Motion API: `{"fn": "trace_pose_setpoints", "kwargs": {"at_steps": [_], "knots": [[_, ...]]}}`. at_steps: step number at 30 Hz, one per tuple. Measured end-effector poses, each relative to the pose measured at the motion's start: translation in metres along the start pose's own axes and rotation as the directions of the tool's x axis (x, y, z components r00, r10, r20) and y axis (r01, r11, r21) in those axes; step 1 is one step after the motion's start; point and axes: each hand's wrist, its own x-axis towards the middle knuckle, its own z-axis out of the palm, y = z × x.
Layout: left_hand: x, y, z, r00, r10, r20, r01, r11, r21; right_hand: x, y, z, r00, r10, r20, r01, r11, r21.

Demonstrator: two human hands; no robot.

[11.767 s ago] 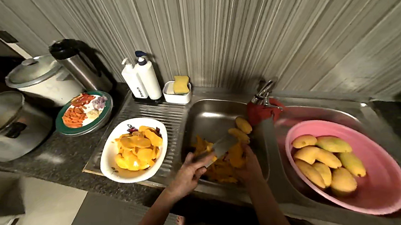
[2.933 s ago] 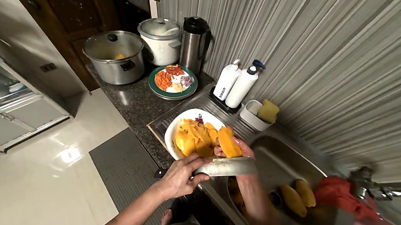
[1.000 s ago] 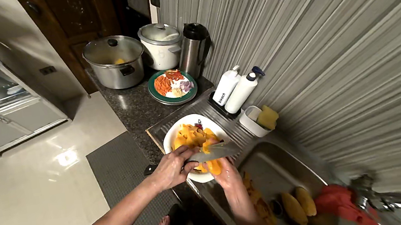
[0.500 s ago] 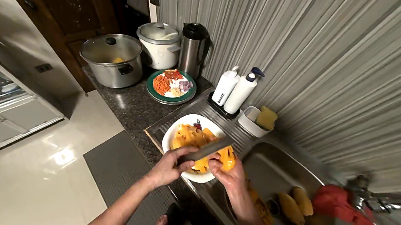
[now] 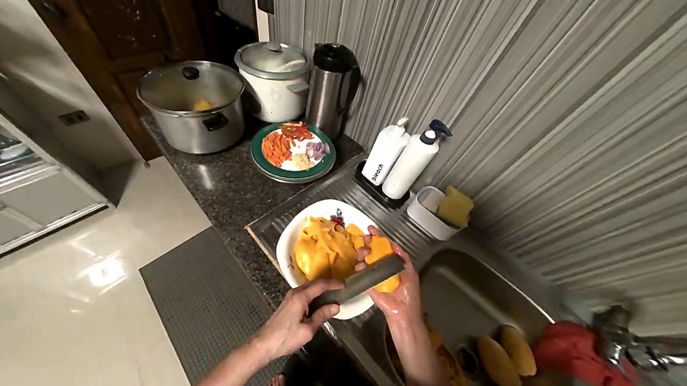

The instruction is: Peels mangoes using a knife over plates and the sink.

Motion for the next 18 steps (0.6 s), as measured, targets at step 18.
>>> {"fn": "trace_pose_setpoints", "kwargs": {"at_steps": [18], "knots": [[-0.005, 0.004, 0.007, 0.993, 0.119, 0.007, -0.118, 0.971, 0.206, 0.002, -0.006, 0.007, 0.985, -0.109, 0.131, 0.128, 0.981, -0.147]]}}
